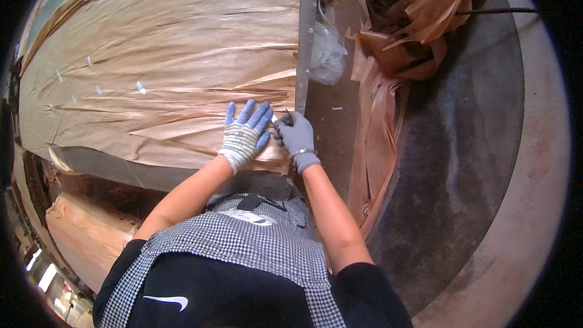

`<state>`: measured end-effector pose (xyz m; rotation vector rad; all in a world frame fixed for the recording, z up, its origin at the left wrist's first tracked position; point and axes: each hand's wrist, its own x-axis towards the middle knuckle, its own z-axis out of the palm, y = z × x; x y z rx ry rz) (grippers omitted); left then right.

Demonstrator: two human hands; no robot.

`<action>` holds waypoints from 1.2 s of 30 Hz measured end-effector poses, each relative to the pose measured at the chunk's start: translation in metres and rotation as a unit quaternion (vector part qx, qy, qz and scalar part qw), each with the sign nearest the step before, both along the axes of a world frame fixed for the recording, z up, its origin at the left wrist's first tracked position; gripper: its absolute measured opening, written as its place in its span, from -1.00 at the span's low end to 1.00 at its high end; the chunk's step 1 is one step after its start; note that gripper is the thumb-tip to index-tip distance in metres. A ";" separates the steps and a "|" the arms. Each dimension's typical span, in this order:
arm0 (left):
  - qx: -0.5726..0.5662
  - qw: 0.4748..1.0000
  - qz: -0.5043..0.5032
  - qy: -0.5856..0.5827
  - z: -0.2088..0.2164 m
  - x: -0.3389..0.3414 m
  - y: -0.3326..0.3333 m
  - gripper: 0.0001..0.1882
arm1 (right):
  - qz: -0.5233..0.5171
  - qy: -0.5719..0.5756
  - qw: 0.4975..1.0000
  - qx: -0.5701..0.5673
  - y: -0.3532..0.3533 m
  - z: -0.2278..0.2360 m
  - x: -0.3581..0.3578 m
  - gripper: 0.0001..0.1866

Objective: The person prepares a stack of wood veneers by removing large protective sheets and then applies small pieces of tape to the edges of the veneers to secure them together.

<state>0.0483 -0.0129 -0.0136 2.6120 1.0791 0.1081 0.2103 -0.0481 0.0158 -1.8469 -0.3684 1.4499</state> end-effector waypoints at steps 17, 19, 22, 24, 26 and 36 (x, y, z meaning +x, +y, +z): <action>-0.021 0.987 -0.141 -0.078 0.000 0.007 -0.004 -0.45 | 0.297 -0.446 0.844 -0.025 -0.047 -0.008 0.028 -0.75; -0.009 0.986 -0.141 -0.084 0.000 0.005 -0.006 -0.44 | 0.312 -0.488 0.814 -0.049 -0.039 -0.001 0.054 -0.78; -0.012 0.985 -0.146 -0.087 -0.001 0.004 -0.006 -0.40 | 0.179 -0.373 0.909 0.039 -0.017 0.004 0.074 -0.81; -0.026 0.986 -0.148 -0.077 0.000 0.003 -0.005 -0.39 | 0.032 -0.105 0.991 0.082 0.008 0.001 0.074 -0.80; -0.025 0.984 -0.153 -0.082 0.000 0.002 -0.004 -0.38 | 0.071 -0.085 0.989 0.100 0.035 -0.002 0.073 -0.76; -0.046 0.989 -0.128 -0.065 0.012 -0.003 0.003 -0.34 | 0.125 -0.040 0.989 0.064 0.045 -0.010 0.071 -0.84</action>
